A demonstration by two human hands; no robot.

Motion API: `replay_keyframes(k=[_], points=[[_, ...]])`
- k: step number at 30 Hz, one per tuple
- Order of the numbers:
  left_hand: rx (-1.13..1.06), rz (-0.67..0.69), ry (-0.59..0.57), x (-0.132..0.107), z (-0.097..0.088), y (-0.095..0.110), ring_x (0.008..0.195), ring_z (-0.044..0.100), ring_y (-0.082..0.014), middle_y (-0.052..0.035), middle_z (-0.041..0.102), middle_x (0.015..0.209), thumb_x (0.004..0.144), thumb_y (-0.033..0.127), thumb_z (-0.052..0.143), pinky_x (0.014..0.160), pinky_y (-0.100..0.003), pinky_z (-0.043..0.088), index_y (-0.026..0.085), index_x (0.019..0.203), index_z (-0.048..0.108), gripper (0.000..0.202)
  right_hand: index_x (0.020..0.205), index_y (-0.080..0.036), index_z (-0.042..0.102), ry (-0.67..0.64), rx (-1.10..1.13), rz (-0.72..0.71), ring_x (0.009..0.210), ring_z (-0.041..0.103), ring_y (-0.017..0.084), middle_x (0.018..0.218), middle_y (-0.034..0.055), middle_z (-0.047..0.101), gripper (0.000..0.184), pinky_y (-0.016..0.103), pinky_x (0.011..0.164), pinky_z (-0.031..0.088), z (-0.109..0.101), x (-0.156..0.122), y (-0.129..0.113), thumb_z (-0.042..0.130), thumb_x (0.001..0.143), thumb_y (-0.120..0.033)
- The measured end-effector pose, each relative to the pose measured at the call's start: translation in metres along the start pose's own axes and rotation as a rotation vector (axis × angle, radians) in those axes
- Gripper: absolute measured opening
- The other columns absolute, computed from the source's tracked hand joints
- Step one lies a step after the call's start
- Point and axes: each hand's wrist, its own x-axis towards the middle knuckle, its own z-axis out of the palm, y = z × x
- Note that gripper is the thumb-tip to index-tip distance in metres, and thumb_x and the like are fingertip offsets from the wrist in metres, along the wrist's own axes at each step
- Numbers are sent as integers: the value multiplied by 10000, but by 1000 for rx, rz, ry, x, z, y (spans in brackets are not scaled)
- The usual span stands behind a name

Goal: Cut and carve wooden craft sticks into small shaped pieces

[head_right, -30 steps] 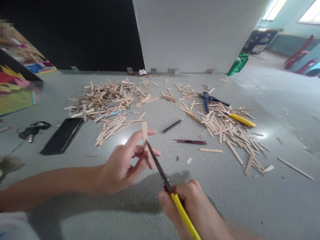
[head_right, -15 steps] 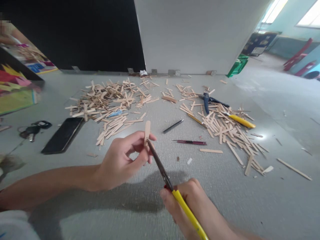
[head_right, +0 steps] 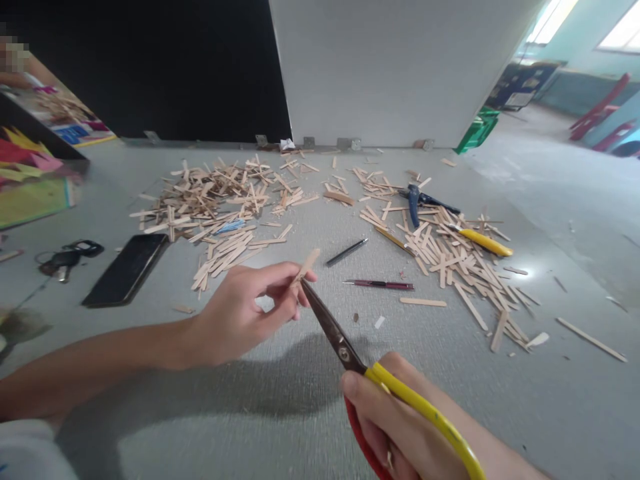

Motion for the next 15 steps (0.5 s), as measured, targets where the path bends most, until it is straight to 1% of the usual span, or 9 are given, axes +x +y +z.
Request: replay_keyframes(k=[2,4,6,9,12,15], points=[[-34,-30,-25,-1,0,-1,591,713,-117,-1,744,746,1031,168,507,537,-190,537,153,1073,677,176,646,-246,478,-43,30,14,339,344,76,407,-78,389,688,215,358,269,-4,1,5,477,969,-854],[-79,-60,-40,-1,1,-1,597,728,-112,-14,758,779,1047,158,472,526,-178,539,149,1104,661,198,676,-242,493,-27,30,4,355,345,75,421,-81,404,678,210,378,290,-6,2,8,490,966,-855],[-110,-96,-54,-1,2,-1,619,743,-117,-23,768,799,1043,152,482,516,-171,538,145,1159,646,201,715,-238,504,10,28,-45,375,350,75,446,-80,430,694,211,406,313,-4,5,11,462,950,-890],[-156,-139,-66,-1,4,1,645,761,-134,-25,777,807,1013,156,539,510,-174,543,139,1259,612,257,743,-239,500,-18,23,-131,407,385,85,480,-67,457,750,225,441,328,3,8,10,383,909,-960],[-202,-144,-38,-2,7,1,633,768,-140,-23,770,777,1019,161,516,513,-174,548,136,1233,595,230,785,-238,502,-25,-5,-150,466,415,97,539,-58,477,757,236,481,332,11,9,5,379,893,-977],[-226,-162,-20,-4,11,0,594,753,-133,-12,756,727,1035,173,496,500,-166,545,150,1174,580,164,774,-237,490,45,-23,-150,503,401,97,576,-56,466,773,240,512,332,17,9,0,369,880,-993]])
